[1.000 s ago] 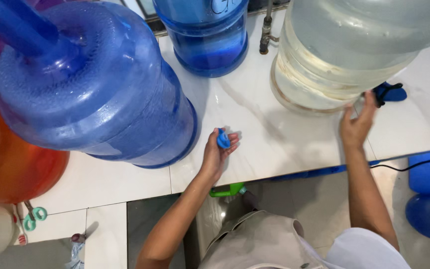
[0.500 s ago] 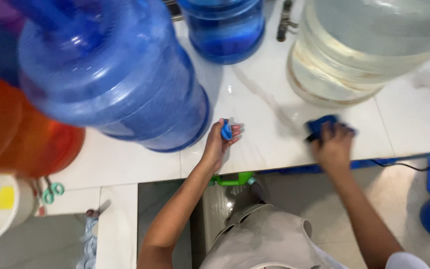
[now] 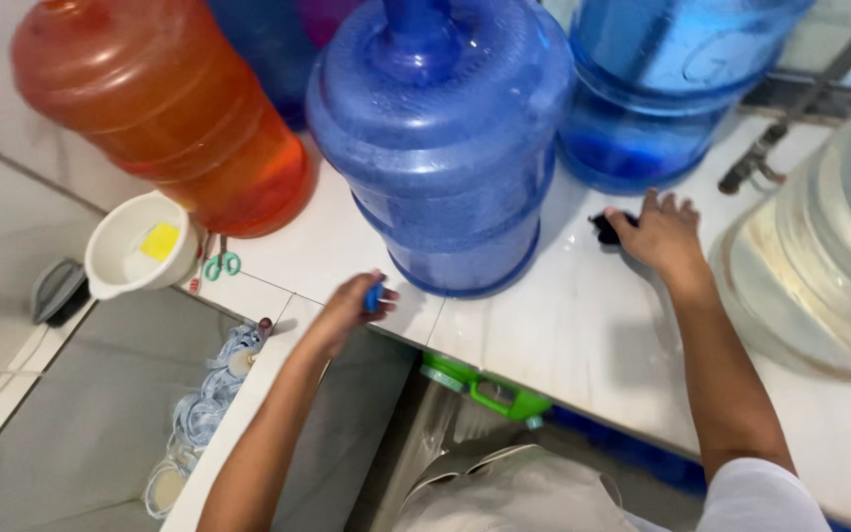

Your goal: The person selects a large blue water bottle, places it in a sink, and scrubs the interior with a long-handled brush. They rinse the bottle under running water, wipe the exterior with a cloth, and place the bottle upright on a counter among other bottles.

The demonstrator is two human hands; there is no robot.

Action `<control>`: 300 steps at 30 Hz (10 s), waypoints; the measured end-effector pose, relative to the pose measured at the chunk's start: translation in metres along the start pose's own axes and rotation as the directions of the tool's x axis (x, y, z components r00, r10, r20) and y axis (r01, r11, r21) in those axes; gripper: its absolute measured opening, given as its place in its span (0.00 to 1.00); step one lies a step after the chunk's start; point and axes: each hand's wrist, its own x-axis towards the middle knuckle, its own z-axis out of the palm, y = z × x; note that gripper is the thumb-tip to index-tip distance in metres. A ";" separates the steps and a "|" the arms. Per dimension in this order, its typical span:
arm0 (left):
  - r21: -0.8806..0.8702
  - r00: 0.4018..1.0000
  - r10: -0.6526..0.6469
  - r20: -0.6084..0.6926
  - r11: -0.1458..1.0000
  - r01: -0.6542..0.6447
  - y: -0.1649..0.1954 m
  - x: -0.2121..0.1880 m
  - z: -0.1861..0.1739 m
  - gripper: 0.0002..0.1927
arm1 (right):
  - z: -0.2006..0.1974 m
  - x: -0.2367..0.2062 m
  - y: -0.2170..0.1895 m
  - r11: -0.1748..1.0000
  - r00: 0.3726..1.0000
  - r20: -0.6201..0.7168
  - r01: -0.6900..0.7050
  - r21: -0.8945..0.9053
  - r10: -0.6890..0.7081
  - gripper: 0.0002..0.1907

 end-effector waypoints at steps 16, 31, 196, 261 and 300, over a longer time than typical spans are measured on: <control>-0.407 0.562 0.670 -0.485 0.396 -0.823 0.247 0.003 0.029 0.33 | 0.066 0.214 -0.134 -0.147 0.920 -0.140 0.091 0.985 -0.367 0.23; -0.351 0.583 0.655 -0.480 0.466 -0.813 0.285 0.049 0.051 0.31 | 0.066 0.231 -0.139 -0.035 0.898 0.072 -0.096 0.995 -0.434 0.21; -0.590 0.714 0.193 -0.673 0.443 -0.675 -0.012 -0.078 -0.111 0.35 | -0.109 -0.017 -0.165 0.805 0.782 -0.501 0.539 0.248 -0.370 0.37; -0.357 0.407 0.162 -0.899 0.266 -0.895 0.093 -0.078 -0.119 0.37 | 0.020 0.152 -0.122 -0.565 0.935 0.056 -0.258 0.784 -0.349 0.24; -0.526 0.546 0.611 -0.574 0.236 -0.817 0.184 -0.045 -0.027 0.37 | 0.020 0.180 -0.119 -0.475 0.875 0.051 -0.309 0.824 -0.481 0.27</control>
